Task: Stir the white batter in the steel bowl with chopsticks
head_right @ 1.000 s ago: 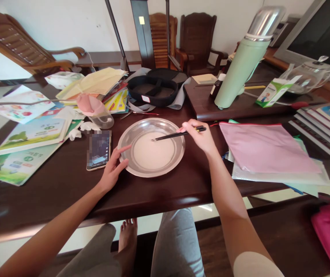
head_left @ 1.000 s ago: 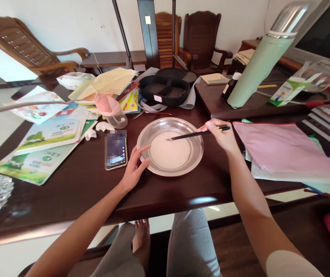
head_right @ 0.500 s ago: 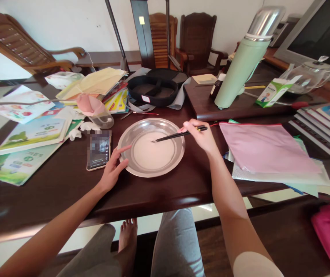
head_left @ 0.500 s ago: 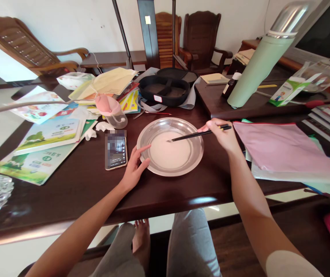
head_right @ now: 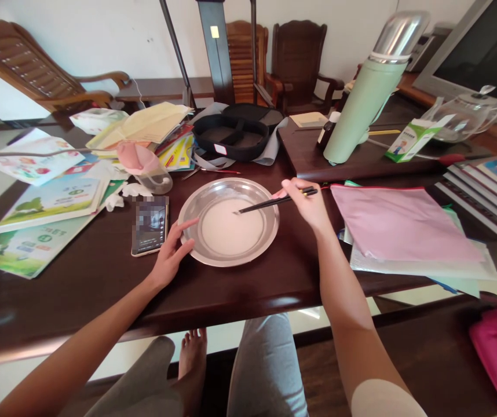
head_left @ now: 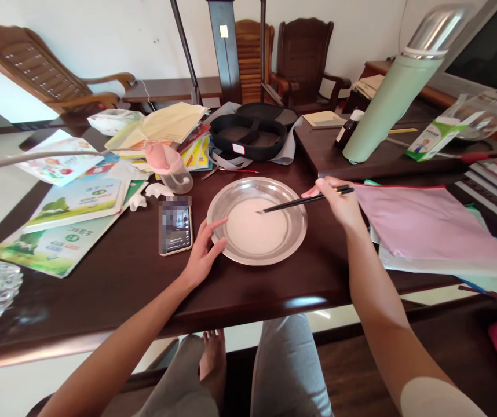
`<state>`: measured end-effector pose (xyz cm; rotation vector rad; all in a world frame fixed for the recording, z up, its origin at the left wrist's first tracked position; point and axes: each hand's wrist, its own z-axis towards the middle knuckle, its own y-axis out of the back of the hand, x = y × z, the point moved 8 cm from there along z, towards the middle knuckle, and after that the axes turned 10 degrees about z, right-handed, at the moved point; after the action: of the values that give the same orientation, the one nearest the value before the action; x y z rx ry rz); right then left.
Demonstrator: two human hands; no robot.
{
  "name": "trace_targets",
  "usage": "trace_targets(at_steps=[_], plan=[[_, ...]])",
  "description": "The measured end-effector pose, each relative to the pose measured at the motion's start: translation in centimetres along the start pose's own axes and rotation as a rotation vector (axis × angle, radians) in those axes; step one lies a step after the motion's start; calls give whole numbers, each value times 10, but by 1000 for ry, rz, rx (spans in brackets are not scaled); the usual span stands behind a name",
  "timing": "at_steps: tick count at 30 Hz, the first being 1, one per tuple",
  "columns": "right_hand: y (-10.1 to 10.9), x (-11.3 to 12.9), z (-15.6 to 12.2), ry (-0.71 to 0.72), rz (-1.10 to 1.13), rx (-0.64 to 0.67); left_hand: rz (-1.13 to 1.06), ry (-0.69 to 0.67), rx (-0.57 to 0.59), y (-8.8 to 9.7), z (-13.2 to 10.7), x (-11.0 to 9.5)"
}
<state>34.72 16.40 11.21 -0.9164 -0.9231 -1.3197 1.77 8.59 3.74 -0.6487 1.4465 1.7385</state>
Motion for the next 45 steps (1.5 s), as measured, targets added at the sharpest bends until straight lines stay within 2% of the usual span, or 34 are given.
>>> trace_targets(at_steps=[1,3,7,9,11,15,17,19,22,24,26,29,31,33,36,38,40,43,45], plan=[[6,0,0,5,16,-29,1,2,-2,0,0,0],[8,-2,0,-6,46,-9,6,1,-6,0,0,0],[-24,-7,-6,-63,42,217,22,-16,0,0,0,-2],[-37,-6,-7,-56,18,279,30,-24,-3,0,1,-2],[-34,-3,-5,-33,-4,237,33,-26,-6,0,1,-2],[1,0,1,21,16,10,34,-21,-18,0,2,0],[8,0,1,24,57,-6,27,-31,-24,1,2,-1],[-2,-4,0,-7,84,79,17,-42,-25,1,3,-2],[-31,-8,-5,-65,73,274,11,-37,-31,1,3,-2],[-41,-9,-6,-73,55,321,12,-30,-38,1,3,-2],[-33,-8,-3,-52,45,249,6,-25,-47,0,3,-1],[-3,-7,3,-17,84,50,-35,-4,-62,-2,4,2],[7,-9,5,-18,126,3,-83,24,-79,-4,6,7],[0,-13,4,-42,137,68,-137,54,-117,-5,10,10],[-29,-14,-2,-55,84,260,-213,101,-186,-5,19,12],[-40,-13,-4,-32,41,317,-256,116,-230,-5,25,11],[-33,-13,-2,-23,25,251,-292,122,-266,-5,29,10],[0,-16,2,-40,63,26,-325,123,-304,-5,30,12],[14,-16,3,-30,111,-37,-355,126,-313,-5,29,15]])
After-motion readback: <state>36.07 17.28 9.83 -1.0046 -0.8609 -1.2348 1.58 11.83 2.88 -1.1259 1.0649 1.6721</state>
